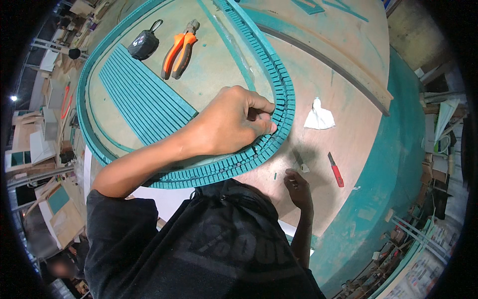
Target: The person applies adhesive to the inner rim of a curved furniture frame and presses a flexible decorative edging strip into the groove by hand, periodically wiping the strip with a cloth.
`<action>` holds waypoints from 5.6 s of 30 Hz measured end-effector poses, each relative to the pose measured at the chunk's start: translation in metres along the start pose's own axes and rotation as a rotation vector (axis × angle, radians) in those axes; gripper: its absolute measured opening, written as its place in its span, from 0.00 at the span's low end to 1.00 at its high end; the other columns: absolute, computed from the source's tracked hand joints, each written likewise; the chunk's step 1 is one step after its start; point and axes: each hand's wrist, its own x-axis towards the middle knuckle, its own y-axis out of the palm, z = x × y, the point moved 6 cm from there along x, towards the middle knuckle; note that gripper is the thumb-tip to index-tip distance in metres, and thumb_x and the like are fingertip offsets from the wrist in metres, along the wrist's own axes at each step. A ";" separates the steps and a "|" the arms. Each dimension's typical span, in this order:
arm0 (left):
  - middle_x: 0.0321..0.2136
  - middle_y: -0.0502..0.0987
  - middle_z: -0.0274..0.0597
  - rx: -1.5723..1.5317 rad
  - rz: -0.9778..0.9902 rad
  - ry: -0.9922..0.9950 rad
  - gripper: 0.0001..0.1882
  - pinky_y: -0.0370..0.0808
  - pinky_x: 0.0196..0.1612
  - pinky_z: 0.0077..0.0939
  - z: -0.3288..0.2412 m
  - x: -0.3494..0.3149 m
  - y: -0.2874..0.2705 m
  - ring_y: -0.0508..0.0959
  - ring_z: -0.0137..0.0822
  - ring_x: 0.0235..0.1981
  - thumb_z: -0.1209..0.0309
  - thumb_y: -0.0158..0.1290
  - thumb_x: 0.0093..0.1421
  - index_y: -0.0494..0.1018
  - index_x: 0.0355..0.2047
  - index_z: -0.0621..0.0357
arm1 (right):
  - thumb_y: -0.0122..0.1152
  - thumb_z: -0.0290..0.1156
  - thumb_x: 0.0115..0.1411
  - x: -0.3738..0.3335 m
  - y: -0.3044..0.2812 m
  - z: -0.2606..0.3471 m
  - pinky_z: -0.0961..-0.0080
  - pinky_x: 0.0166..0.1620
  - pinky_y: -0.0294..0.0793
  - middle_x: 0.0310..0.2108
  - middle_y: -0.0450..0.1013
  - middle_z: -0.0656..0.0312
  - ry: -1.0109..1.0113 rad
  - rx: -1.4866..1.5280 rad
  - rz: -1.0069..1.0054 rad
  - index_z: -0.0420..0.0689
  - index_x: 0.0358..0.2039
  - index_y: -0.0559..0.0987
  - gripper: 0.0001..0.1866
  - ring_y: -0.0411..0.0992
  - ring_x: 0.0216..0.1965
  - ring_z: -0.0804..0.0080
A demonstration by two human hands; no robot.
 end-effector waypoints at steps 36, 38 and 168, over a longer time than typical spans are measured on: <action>0.73 0.52 0.65 1.123 -0.321 0.075 0.36 0.38 0.78 0.49 0.056 0.076 -0.128 0.48 0.53 0.77 0.53 0.30 0.77 0.50 0.73 0.72 | 0.60 0.41 0.70 0.038 -0.031 0.022 0.61 0.30 0.69 0.18 0.72 0.49 -0.013 -0.283 -0.269 0.35 0.25 0.79 0.22 0.71 0.22 0.66; 0.74 0.51 0.64 1.178 -0.251 0.074 0.37 0.37 0.78 0.50 0.049 0.064 -0.114 0.48 0.52 0.77 0.53 0.29 0.76 0.49 0.73 0.72 | 0.60 0.41 0.70 0.032 -0.033 0.018 0.61 0.29 0.69 0.18 0.72 0.49 0.002 -0.239 -0.296 0.35 0.24 0.79 0.22 0.71 0.21 0.66; 0.32 0.86 0.45 -0.032 -0.102 0.070 0.14 0.76 0.34 0.24 0.015 -0.019 0.004 0.79 0.26 0.29 0.67 0.65 0.63 0.85 0.43 0.67 | 0.65 0.25 0.66 -0.039 -0.005 0.307 0.70 0.34 0.78 0.38 0.76 0.52 -0.875 -0.212 -0.278 0.39 0.43 0.78 0.08 0.79 0.34 0.62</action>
